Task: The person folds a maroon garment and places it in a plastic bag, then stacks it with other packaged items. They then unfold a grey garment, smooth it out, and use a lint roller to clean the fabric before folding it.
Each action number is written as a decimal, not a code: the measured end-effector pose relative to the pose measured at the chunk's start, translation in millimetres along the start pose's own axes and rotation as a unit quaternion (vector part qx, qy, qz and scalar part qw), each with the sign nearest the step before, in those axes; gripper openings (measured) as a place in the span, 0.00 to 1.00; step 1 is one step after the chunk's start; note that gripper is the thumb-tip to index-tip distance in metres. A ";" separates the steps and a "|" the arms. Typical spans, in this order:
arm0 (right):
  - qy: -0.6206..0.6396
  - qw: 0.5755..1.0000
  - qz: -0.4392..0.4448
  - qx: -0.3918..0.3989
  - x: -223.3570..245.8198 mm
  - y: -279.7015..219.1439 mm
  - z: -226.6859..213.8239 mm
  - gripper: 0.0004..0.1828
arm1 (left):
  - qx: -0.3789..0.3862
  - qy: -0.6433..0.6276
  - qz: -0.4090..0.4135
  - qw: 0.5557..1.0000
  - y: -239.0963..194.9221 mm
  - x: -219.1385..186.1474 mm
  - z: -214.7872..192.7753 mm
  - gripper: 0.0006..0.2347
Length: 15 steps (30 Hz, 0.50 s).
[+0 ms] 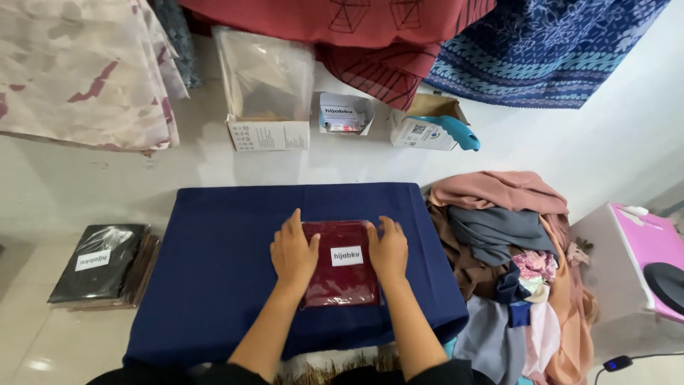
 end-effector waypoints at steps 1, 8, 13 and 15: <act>0.000 1.000 0.002 0.000 13.6 -7.6 -6.1 0.19 | 0.001 0.000 0.001 1.000 -1.5 -3.8 1.5 0.30; -0.132 0.970 -0.142 0.144 43.8 -42.2 26.8 0.29 | -0.033 0.029 0.145 0.989 -24.1 -36.6 35.3 0.21; -0.190 0.937 -0.089 0.278 37.8 -47.7 38.6 0.33 | 0.022 0.030 0.155 0.987 -29.1 -31.4 55.3 0.23; -0.209 0.927 -0.073 0.304 41.4 -45.0 38.2 0.33 | 0.016 0.019 0.161 0.987 -27.4 -32.7 52.3 0.24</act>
Point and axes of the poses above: each hand's wrist, its own y-axis towards the middle knuckle, its own z-axis out of the palm, x = y × z, the point moved 6 cm from there along y, towards the middle knuckle, and after that the axes turned 6 degrees about y, right-handed, at the moved point
